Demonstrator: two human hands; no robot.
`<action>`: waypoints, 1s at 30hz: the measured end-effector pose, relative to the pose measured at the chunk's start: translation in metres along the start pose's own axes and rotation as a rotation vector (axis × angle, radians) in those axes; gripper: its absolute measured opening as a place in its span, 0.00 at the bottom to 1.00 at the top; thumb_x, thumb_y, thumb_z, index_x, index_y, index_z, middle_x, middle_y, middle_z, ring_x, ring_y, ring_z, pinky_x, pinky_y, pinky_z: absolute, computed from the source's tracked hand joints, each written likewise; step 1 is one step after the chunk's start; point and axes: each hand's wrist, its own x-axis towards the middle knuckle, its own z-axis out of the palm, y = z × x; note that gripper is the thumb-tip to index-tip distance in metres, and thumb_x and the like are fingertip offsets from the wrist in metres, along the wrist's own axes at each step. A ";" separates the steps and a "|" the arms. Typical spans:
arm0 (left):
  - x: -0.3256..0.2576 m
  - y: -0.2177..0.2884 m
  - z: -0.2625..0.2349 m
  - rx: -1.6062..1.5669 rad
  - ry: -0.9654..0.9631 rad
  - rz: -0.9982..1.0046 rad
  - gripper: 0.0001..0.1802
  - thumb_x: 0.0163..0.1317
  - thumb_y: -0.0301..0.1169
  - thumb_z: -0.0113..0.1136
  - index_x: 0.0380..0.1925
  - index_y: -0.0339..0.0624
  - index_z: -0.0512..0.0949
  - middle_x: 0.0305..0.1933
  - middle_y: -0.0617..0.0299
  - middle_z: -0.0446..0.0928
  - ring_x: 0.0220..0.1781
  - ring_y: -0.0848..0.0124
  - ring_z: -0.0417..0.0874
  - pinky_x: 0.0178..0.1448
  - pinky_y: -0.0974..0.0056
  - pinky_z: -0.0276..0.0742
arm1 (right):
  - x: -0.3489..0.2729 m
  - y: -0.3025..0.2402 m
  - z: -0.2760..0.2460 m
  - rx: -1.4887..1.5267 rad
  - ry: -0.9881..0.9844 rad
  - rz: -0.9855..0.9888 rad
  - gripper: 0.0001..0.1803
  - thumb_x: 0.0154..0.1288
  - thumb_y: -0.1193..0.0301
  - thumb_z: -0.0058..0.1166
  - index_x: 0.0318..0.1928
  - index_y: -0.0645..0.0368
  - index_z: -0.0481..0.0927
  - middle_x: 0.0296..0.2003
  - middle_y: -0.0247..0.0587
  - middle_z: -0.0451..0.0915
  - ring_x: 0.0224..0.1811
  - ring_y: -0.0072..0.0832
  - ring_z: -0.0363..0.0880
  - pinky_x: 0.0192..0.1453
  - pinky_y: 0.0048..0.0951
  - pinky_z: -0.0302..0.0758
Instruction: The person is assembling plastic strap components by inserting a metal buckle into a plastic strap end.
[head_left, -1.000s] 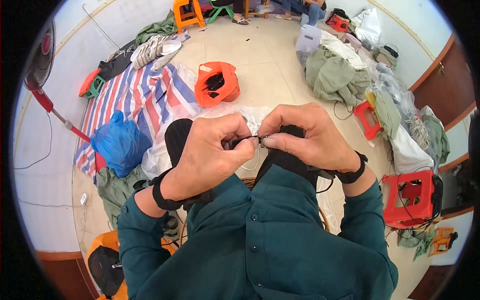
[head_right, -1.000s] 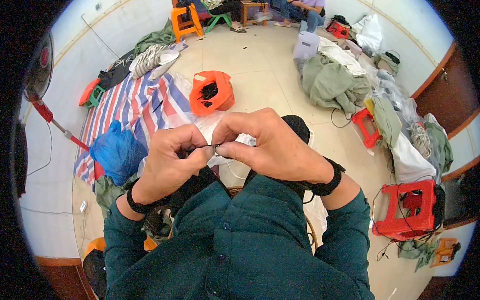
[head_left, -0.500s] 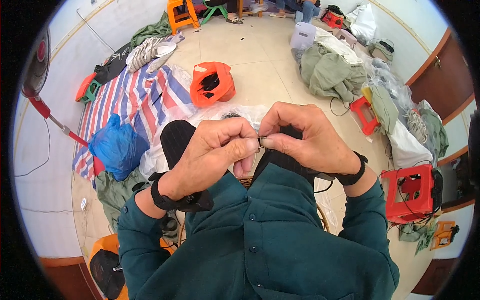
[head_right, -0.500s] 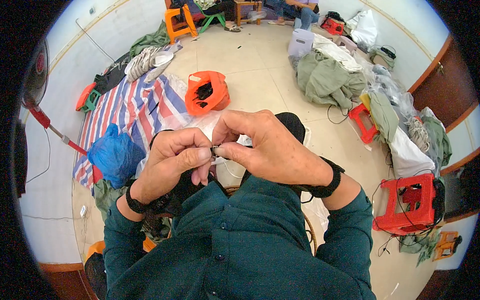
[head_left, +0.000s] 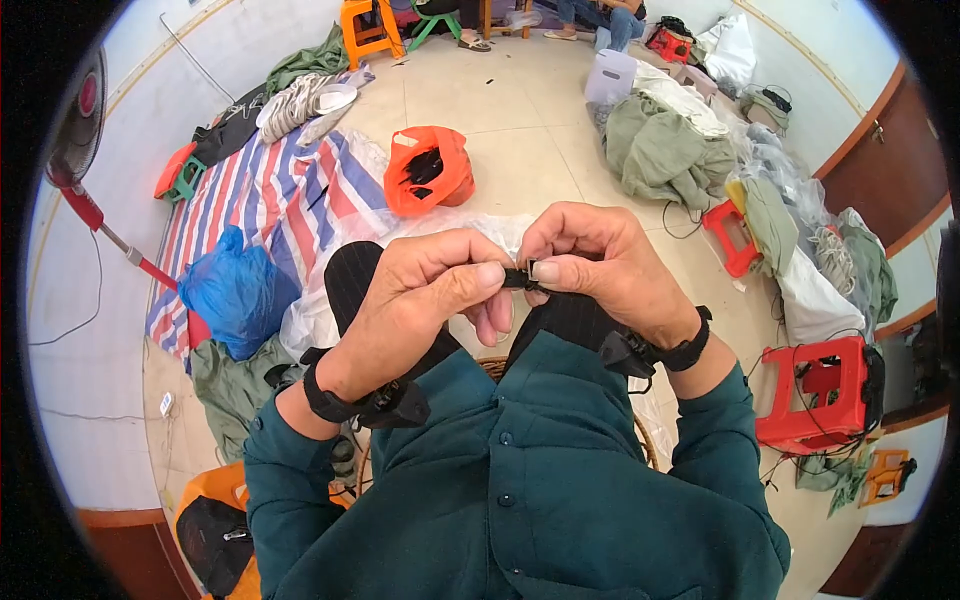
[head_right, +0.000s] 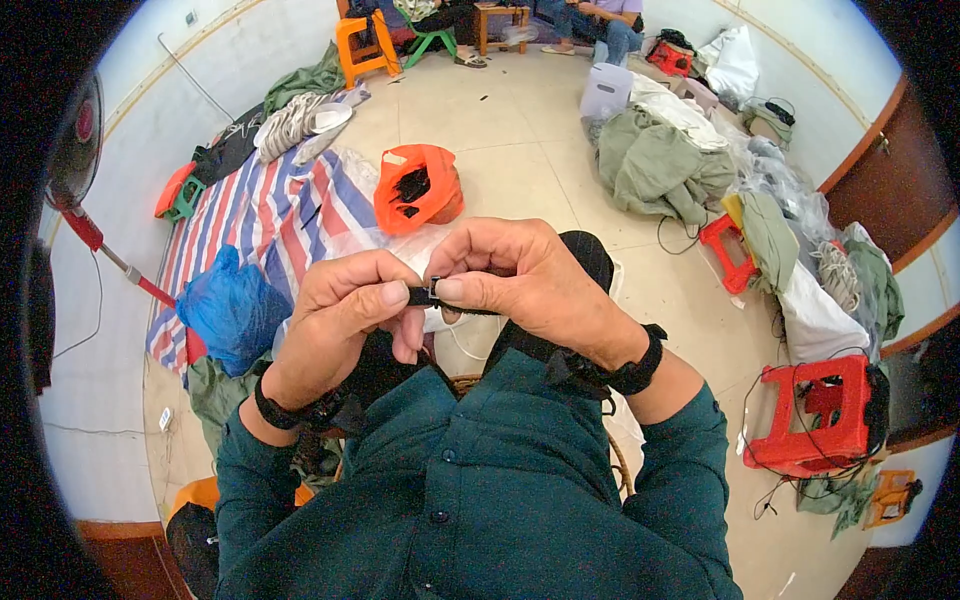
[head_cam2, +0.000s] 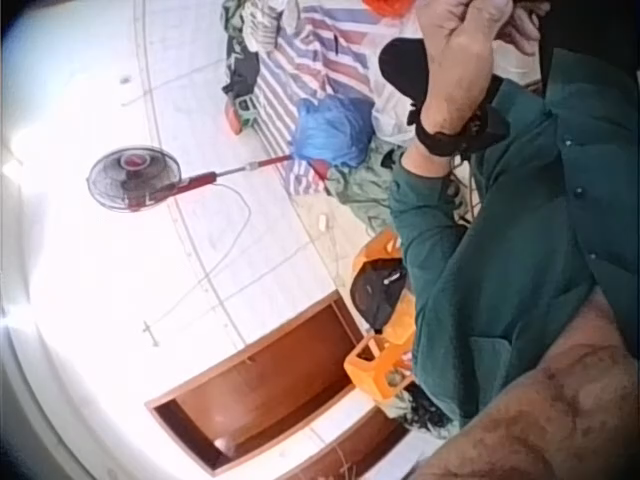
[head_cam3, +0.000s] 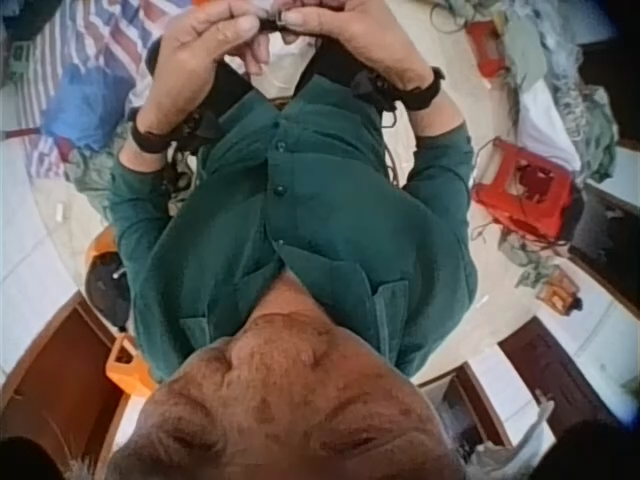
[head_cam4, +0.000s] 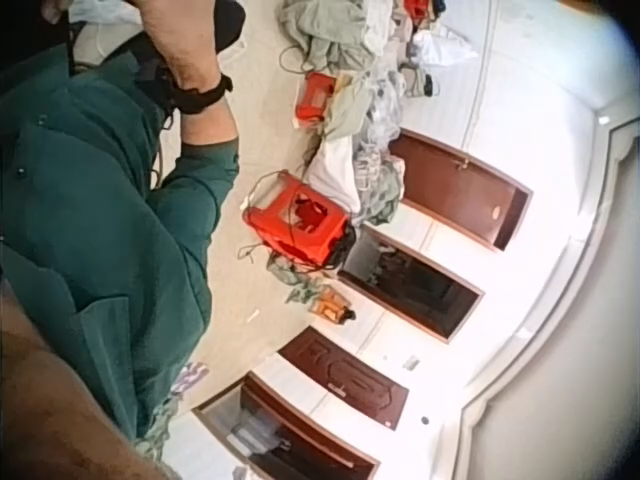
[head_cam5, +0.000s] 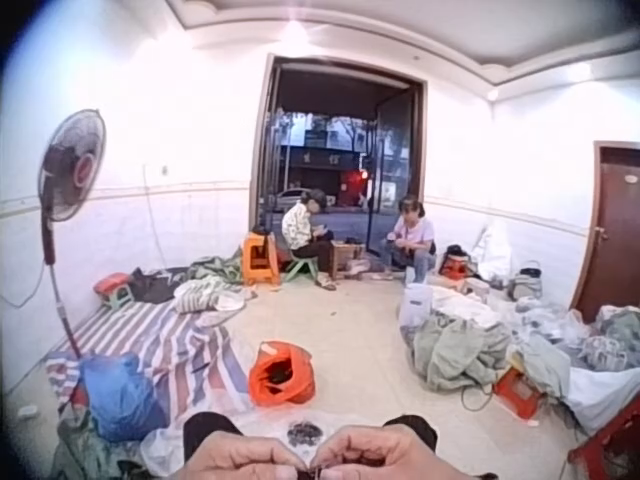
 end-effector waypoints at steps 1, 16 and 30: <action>0.001 0.001 0.000 -0.055 0.008 -0.023 0.11 0.65 0.32 0.47 0.31 0.34 0.73 0.25 0.60 0.75 0.25 0.77 0.75 0.31 0.74 0.71 | 0.001 0.001 -0.001 -0.001 -0.003 0.000 0.08 0.60 0.73 0.55 0.38 0.62 0.74 0.30 0.30 0.77 0.32 0.13 0.74 0.37 0.14 0.71; -0.001 0.000 -0.004 -0.140 0.030 -0.033 0.10 0.63 0.32 0.50 0.29 0.34 0.73 0.22 0.60 0.75 0.22 0.77 0.75 0.28 0.74 0.71 | 0.003 0.008 -0.003 0.060 -0.063 -0.011 0.12 0.60 0.70 0.54 0.42 0.62 0.75 0.31 0.32 0.77 0.31 0.16 0.75 0.39 0.16 0.71; -0.001 0.001 0.000 -0.166 0.037 -0.067 0.09 0.61 0.29 0.50 0.33 0.33 0.72 0.16 0.59 0.72 0.14 0.74 0.72 0.20 0.72 0.71 | -0.009 0.006 0.013 -0.339 0.143 -0.233 0.15 0.54 0.76 0.56 0.43 0.65 0.72 0.34 0.39 0.77 0.39 0.23 0.77 0.45 0.24 0.72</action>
